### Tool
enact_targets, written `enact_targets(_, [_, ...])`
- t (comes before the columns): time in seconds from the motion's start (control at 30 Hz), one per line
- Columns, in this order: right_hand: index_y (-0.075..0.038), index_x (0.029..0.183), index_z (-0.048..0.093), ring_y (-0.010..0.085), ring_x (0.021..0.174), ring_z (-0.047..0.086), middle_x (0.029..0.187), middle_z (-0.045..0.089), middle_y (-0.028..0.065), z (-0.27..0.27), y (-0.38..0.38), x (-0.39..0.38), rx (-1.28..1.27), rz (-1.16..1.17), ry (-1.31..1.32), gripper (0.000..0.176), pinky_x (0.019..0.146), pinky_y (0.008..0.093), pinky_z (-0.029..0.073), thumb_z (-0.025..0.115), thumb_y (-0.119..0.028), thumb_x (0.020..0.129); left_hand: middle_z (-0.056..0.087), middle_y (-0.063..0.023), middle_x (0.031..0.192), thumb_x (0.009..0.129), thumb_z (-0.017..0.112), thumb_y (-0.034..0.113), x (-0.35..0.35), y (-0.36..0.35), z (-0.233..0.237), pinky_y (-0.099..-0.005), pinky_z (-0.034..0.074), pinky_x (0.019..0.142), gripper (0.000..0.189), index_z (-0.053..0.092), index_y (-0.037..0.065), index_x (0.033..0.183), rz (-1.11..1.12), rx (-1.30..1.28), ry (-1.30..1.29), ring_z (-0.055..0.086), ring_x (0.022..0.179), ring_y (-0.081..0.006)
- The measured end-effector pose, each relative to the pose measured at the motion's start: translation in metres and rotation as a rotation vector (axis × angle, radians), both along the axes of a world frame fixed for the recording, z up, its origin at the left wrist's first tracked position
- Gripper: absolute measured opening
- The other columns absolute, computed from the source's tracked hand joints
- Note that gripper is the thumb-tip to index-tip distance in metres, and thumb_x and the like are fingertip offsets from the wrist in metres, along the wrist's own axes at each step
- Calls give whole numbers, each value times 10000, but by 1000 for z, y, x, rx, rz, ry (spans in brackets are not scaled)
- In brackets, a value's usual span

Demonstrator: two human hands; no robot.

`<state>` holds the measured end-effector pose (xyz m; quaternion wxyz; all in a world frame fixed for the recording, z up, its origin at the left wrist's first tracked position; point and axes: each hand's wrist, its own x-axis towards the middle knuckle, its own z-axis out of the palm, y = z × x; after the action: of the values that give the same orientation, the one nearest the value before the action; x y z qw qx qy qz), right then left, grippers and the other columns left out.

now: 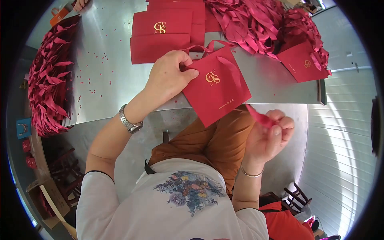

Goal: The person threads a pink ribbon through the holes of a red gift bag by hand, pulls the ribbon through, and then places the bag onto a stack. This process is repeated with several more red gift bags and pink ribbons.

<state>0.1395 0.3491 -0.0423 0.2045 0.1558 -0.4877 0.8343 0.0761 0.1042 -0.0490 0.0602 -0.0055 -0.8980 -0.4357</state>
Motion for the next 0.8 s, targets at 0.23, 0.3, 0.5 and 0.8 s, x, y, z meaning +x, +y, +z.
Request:
enact_targets(0.23, [-66, 906, 462, 168, 759, 585, 885, 624, 116, -30, -19, 24, 479, -187, 20, 357, 656, 260, 490, 793, -45, 775, 607, -108, 896, 756, 755, 153, -6, 0, -1, -336, 458, 689, 251, 608, 2, 891, -14, -10, 3, 569, 770, -214])
enact_targets(0.3, [-74, 846, 505, 191, 725, 615, 836, 653, 100, -32, -36, 24, 590, -293, 34, 331, 655, 271, 504, 815, -41, 735, 607, -111, 896, 756, 754, 160, -7, 2, -2, -343, 463, 683, 258, 613, 0, 902, -13, -69, 64, 574, 760, -221])
enact_targets(0.5, [-79, 812, 580, 231, 640, 611, 800, 645, 55, -42, -67, -13, 1086, -450, 418, 263, 556, 316, 487, 801, -99, 671, 635, -138, 919, 749, 739, 219, -4, 12, -5, -416, 498, 743, 230, 632, 41, 848, -15, -143, 34, 628, 869, -322])
enact_targets(0.8, [-30, 973, 636, 294, 853, 641, 1021, 660, 127, -30, -45, -2, 1233, -11, 327, 345, 738, 367, 535, 789, -55, 665, 653, -97, 891, 735, 738, 243, -3, 10, -10, -418, 505, 732, 243, 650, 61, 869, -16, -166, 71, 636, 863, -299])
